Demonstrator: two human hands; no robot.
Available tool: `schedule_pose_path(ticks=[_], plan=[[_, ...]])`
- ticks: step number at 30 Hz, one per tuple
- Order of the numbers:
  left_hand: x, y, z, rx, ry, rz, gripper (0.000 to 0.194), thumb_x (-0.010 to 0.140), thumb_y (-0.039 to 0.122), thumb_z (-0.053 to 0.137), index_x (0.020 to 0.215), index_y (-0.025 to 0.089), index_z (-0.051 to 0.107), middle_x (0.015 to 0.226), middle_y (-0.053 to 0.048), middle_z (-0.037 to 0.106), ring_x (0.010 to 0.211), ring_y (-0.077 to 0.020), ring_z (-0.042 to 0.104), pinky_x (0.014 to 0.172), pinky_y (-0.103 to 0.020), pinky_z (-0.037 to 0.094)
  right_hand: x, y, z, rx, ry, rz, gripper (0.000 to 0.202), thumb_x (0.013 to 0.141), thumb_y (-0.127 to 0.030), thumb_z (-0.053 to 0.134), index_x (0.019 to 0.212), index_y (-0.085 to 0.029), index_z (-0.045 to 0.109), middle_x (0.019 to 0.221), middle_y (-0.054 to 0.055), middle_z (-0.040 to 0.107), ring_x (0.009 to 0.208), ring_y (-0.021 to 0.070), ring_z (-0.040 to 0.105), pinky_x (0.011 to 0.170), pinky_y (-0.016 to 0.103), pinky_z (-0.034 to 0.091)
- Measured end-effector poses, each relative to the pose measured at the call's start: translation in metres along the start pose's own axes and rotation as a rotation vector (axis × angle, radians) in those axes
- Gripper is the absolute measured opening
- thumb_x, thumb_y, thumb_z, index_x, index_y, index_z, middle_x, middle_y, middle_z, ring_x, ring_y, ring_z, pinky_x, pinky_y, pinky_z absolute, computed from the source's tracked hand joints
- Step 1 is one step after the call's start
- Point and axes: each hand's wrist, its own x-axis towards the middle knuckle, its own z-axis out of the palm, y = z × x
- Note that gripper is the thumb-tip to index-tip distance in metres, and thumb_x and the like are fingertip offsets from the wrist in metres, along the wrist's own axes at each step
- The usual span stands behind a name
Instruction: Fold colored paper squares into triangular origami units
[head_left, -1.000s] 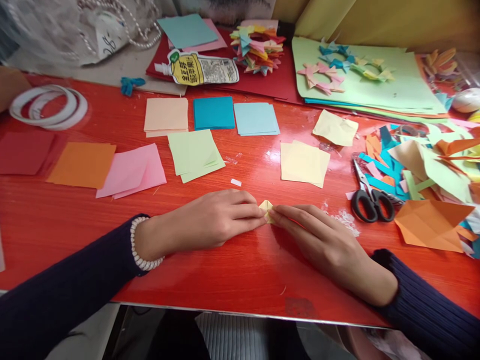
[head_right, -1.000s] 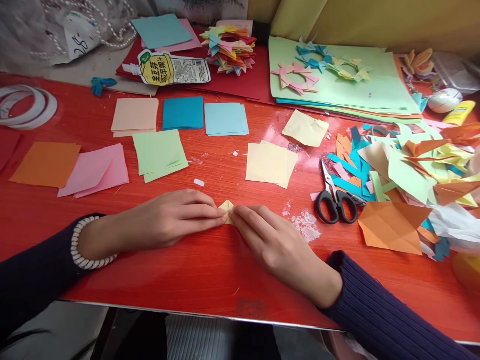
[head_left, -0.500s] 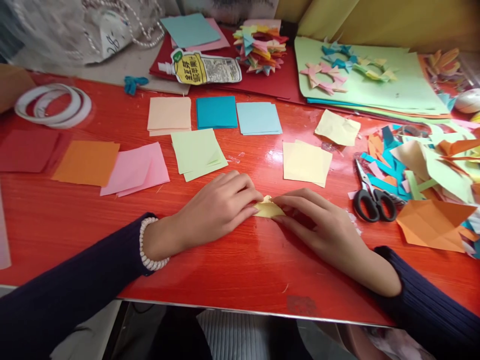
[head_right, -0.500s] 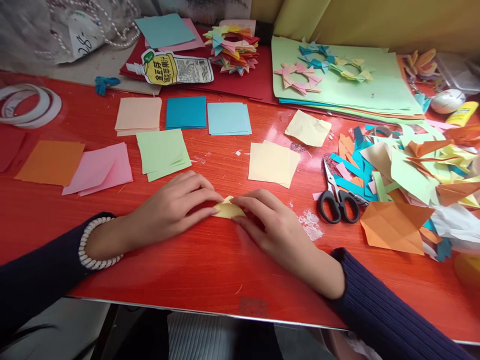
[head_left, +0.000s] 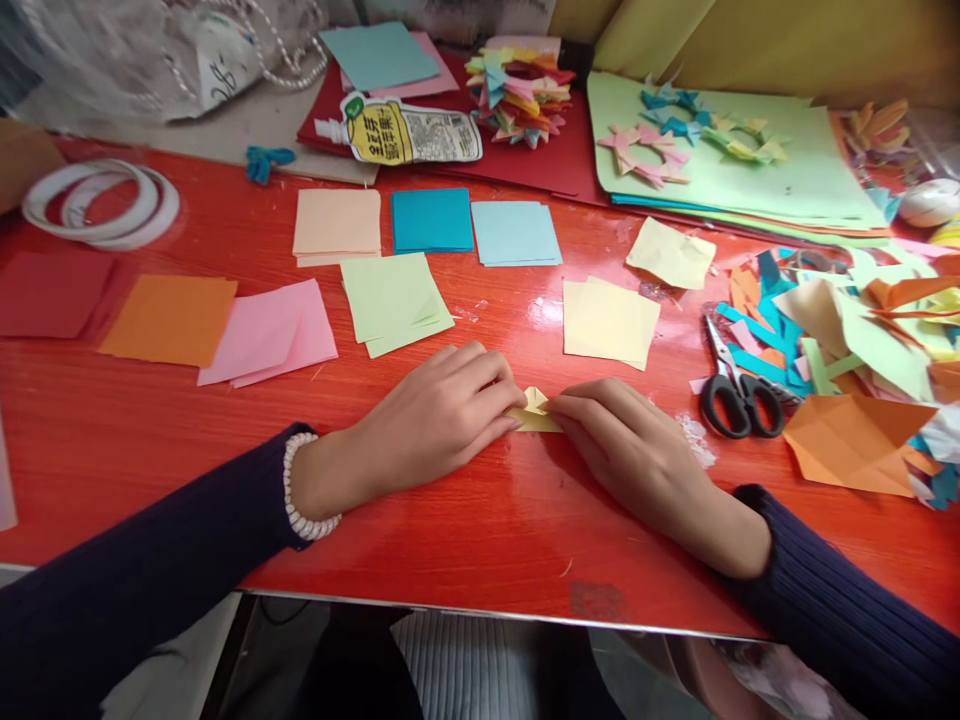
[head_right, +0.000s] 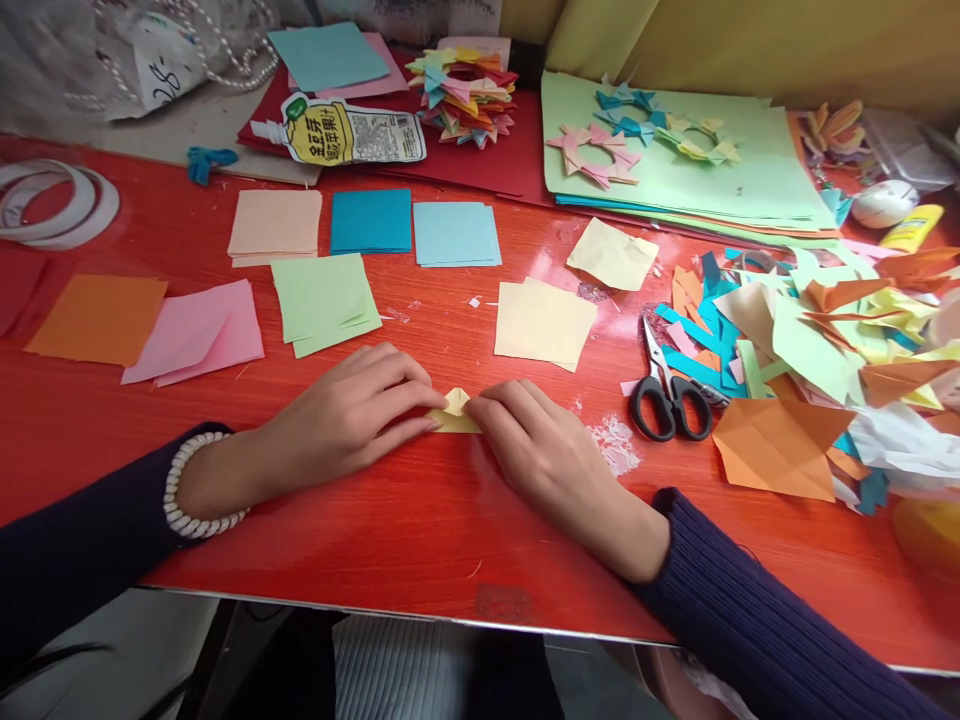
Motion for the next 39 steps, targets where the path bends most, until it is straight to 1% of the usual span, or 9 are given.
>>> schedule_pose_path(ticks=[5,9,13,16,20,28,34,39], plan=[[0.0002,0.0017,0.0002,0.036,-0.018,0.002,0.023,0.093,0.024,0.041,0.09,0.011,0.059,0.085,-0.008,0.056,0.08,-0.0163,0.047,0.073,-0.03,0.041,0.0031,-0.0011,0.0,0.067,0.023,0.044,0.011,0.088,-0.012,0.049,0.097,-0.012,0.056,0.087,0.008,0.061,0.075,0.015,0.058,0.062,0.025,0.048],[-0.0004,0.002,0.0002,0.042,-0.023,0.002,0.023,0.094,0.024,0.04,0.089,0.01,0.058,0.084,-0.008,0.056,0.079,-0.0163,0.047,0.073,-0.03,0.041,0.0029,-0.0002,-0.0018,0.121,-0.027,0.034,0.015,0.088,-0.016,0.05,0.102,-0.011,0.055,0.091,0.01,0.059,0.079,0.0156,0.058,0.065,0.026,0.049],[-0.0017,0.0019,0.0007,0.065,-0.026,0.023,0.022,0.094,0.023,0.04,0.088,0.01,0.057,0.084,-0.008,0.055,0.079,-0.0166,0.046,0.072,-0.03,0.04,0.0012,0.0012,-0.0014,0.13,-0.049,0.038,0.013,0.09,-0.015,0.046,0.097,-0.013,0.057,0.089,0.009,0.057,0.077,0.0158,0.057,0.063,0.028,0.049],[-0.0025,0.002,0.0013,0.1,-0.031,0.042,0.021,0.093,0.022,0.041,0.085,0.011,0.057,0.083,-0.007,0.054,0.078,-0.0168,0.045,0.071,-0.031,0.04,0.0006,0.0028,-0.0005,0.129,-0.044,-0.001,0.014,0.09,-0.013,0.045,0.094,-0.015,0.057,0.089,0.009,0.056,0.076,0.015,0.055,0.062,0.027,0.047],[-0.0021,0.0022,0.0018,0.176,-0.021,0.078,0.017,0.092,0.017,0.041,0.082,0.012,0.054,0.081,-0.006,0.053,0.075,-0.0169,0.043,0.069,-0.031,0.038,-0.0002,0.0051,-0.0005,0.136,-0.041,-0.041,0.014,0.089,-0.012,0.044,0.094,-0.015,0.057,0.089,0.009,0.056,0.076,0.0151,0.053,0.062,0.026,0.046],[-0.0008,0.0035,0.0003,0.293,-0.028,0.142,0.02,0.091,0.014,0.04,0.078,0.013,0.054,0.079,-0.006,0.054,0.075,-0.0174,0.045,0.069,-0.032,0.04,-0.0022,0.0056,0.0001,0.129,-0.056,-0.043,0.017,0.09,-0.013,0.043,0.095,-0.017,0.058,0.09,0.008,0.055,0.077,0.0157,0.052,0.065,0.028,0.046],[-0.0012,0.003,0.0002,0.284,-0.017,0.175,0.016,0.09,0.012,0.043,0.079,0.012,0.055,0.079,-0.006,0.055,0.075,-0.0168,0.046,0.074,-0.032,0.042,-0.0014,0.0048,-0.0011,0.111,-0.068,-0.05,0.016,0.09,-0.012,0.042,0.093,-0.015,0.057,0.091,0.009,0.054,0.078,0.0157,0.051,0.065,0.028,0.046],[-0.0015,0.0042,-0.0012,0.286,-0.007,0.189,0.016,0.09,0.011,0.042,0.079,0.011,0.055,0.079,-0.006,0.057,0.077,-0.0167,0.049,0.072,-0.031,0.042,-0.001,0.004,-0.0011,0.131,-0.064,-0.038,0.019,0.09,-0.012,0.041,0.094,-0.017,0.058,0.091,0.008,0.055,0.079,0.016,0.051,0.066,0.029,0.046]])
